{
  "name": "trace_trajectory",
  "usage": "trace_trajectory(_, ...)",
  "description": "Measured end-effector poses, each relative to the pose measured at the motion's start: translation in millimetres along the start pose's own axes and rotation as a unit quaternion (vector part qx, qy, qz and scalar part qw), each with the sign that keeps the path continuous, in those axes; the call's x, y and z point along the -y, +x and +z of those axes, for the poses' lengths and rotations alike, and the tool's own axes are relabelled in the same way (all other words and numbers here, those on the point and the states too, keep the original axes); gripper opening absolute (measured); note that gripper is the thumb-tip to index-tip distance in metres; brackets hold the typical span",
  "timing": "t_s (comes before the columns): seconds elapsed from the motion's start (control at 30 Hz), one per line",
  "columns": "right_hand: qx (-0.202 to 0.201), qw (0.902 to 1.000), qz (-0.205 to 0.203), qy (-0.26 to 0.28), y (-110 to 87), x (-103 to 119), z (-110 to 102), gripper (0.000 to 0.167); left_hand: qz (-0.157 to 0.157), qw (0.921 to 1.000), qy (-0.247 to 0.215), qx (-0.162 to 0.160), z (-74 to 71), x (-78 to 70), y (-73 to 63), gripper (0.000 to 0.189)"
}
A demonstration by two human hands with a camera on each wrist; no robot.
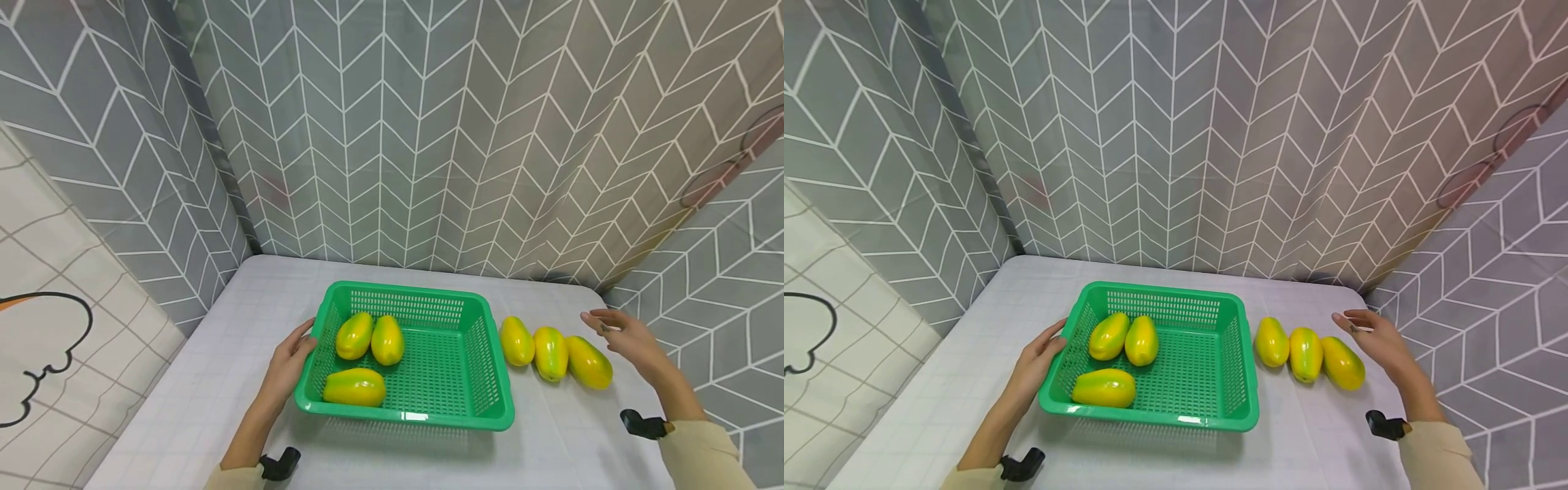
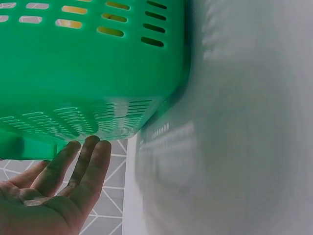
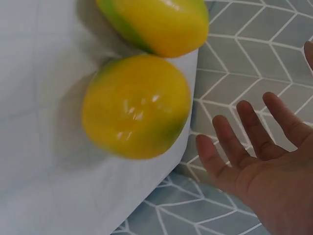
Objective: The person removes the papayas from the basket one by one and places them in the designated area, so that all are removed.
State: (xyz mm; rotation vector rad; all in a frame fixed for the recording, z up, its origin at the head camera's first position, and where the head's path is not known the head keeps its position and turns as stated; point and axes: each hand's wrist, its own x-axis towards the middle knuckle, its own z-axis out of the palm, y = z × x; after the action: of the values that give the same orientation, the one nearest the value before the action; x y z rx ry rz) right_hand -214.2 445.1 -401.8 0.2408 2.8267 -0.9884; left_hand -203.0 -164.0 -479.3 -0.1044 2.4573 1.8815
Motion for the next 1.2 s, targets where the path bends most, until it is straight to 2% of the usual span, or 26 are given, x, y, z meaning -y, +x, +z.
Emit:
trace_trajectory(0.17,-0.009,0.9993,-0.036,0.010,2.6,19,5,0.078,0.003,0.9999,-0.009,-0.004,2.0,-0.8,2.2,0.053)
trace_trajectory(0.33,-0.017,0.9981,-0.056,0.017,6.3,40,11,0.076,0.001,1.0000,-0.006,-0.006,2.1,-1.3,2.4,0.053)
trace_trajectory(0.67,-0.005,0.9916,-0.118,0.052,15.5,75,26,0.065,0.014,0.9997,-0.018,0.002,1.1,-1.7,0.9,0.057)
trace_trajectory(1.2,0.009,0.9858,-0.147,0.080,26.2,109,48,0.065,0.022,0.9993,-0.021,0.021,-1.1,1.0,1.7,0.058)
